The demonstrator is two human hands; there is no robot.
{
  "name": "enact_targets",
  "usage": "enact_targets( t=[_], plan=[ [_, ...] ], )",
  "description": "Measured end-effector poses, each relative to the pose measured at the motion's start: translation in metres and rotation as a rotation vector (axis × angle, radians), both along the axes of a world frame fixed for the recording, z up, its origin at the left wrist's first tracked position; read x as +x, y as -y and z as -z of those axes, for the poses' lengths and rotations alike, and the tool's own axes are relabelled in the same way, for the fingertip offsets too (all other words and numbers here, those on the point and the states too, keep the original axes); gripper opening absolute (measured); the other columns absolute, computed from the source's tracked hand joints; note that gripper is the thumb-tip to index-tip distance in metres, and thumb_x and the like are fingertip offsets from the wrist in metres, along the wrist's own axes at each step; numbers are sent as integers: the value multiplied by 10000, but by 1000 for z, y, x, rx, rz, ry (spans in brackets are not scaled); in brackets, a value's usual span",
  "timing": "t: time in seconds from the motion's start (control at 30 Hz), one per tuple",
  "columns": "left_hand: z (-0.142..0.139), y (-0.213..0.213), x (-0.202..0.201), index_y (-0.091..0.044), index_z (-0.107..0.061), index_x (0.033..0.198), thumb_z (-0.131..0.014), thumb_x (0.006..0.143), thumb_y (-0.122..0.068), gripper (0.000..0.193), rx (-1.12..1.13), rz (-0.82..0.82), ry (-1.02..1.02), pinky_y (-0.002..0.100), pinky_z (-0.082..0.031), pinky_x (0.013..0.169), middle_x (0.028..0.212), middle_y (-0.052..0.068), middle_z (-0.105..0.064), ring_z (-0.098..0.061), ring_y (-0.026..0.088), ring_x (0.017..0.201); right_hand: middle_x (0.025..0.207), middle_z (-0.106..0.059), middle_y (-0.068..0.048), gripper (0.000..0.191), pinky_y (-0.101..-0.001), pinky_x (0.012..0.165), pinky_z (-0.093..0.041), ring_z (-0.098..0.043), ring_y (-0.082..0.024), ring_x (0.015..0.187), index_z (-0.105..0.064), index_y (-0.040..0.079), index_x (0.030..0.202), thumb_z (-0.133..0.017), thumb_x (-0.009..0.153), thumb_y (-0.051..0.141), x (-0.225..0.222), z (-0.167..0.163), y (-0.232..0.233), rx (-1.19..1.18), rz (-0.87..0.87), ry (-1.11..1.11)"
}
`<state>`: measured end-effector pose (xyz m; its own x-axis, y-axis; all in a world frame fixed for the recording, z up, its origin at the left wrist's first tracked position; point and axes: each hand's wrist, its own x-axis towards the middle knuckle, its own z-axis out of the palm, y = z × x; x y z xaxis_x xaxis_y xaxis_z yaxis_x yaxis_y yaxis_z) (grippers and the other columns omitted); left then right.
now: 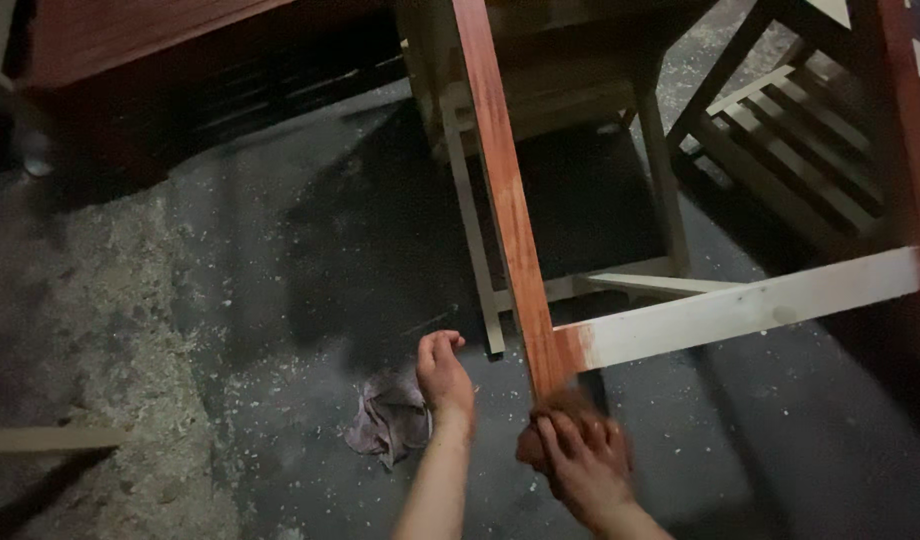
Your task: The person wipes a reddish-brown stain onto the legs and rails of an upside-down wooden chair frame using a cloth, working along each member. They walk to a bucket of stain, dip and wring the cloth in it, then return and continue coating the remaining unfinished white sections of the frame.
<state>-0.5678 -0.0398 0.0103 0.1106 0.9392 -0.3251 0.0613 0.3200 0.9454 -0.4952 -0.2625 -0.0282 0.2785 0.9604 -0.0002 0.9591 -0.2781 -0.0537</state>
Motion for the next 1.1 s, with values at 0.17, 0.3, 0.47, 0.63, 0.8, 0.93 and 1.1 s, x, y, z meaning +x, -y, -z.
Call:
enact_targets(
  t=[0.17,0.3,0.47,0.63,0.8,0.93,1.1],
  plan=[
    [1,-6,3,-60,-676,972,-509,961,-275,272,-24,-16,-4,328,-484,926,968,43,-696,-657,182,973,1503,-354,-112,868,-632,1022,-303,-284,-434,1385,-391,197,1502,-793,752,370,23,-19,-65,57,116,71],
    [5,-23,-2,-48,-671,964,-511,962,-269,273,49,-15,90,328,-486,931,971,54,-688,-650,189,973,1563,-282,-78,931,-618,1040,-297,-241,-406,1427,-328,281,1557,-767,736,288,51,-42,-135,-193,251,220],
    [15,-55,-9,-50,-647,984,-500,978,-273,267,33,-23,95,313,-446,959,993,46,-667,-629,170,1000,1504,-360,-90,648,-669,1028,-313,-314,-397,1375,-458,267,1436,-690,831,275,103,-56,-223,171,274,289],
    [34,-86,-6,-38,-646,962,-498,1010,-252,264,128,-24,248,322,-498,935,972,53,-650,-642,175,960,1494,-373,-95,486,-679,1022,-316,-327,-423,1370,-488,305,1377,-639,923,217,148,-95,-302,354,324,367],
    [34,-109,-13,-42,-643,964,-514,999,-229,230,140,-42,180,326,-493,915,959,57,-648,-626,176,950,1550,-318,-109,500,-654,982,-352,-293,-457,1389,-450,262,1408,-605,949,140,160,-130,-346,200,441,168],
    [19,-103,-23,-87,-638,983,-485,999,-257,230,5,-24,124,314,-455,928,967,32,-647,-617,154,965,1664,-142,-89,619,-664,936,-400,-216,-464,1438,-371,264,1473,-622,912,192,152,-144,-346,153,474,342],
    [12,-87,-17,-50,-640,963,-494,999,-231,235,119,-33,170,326,-471,948,961,51,-650,-630,177,975,1720,4,-121,922,-611,1030,-400,-244,-441,1454,-147,287,1642,-660,885,174,128,-144,-304,-117,446,191]
  ],
)
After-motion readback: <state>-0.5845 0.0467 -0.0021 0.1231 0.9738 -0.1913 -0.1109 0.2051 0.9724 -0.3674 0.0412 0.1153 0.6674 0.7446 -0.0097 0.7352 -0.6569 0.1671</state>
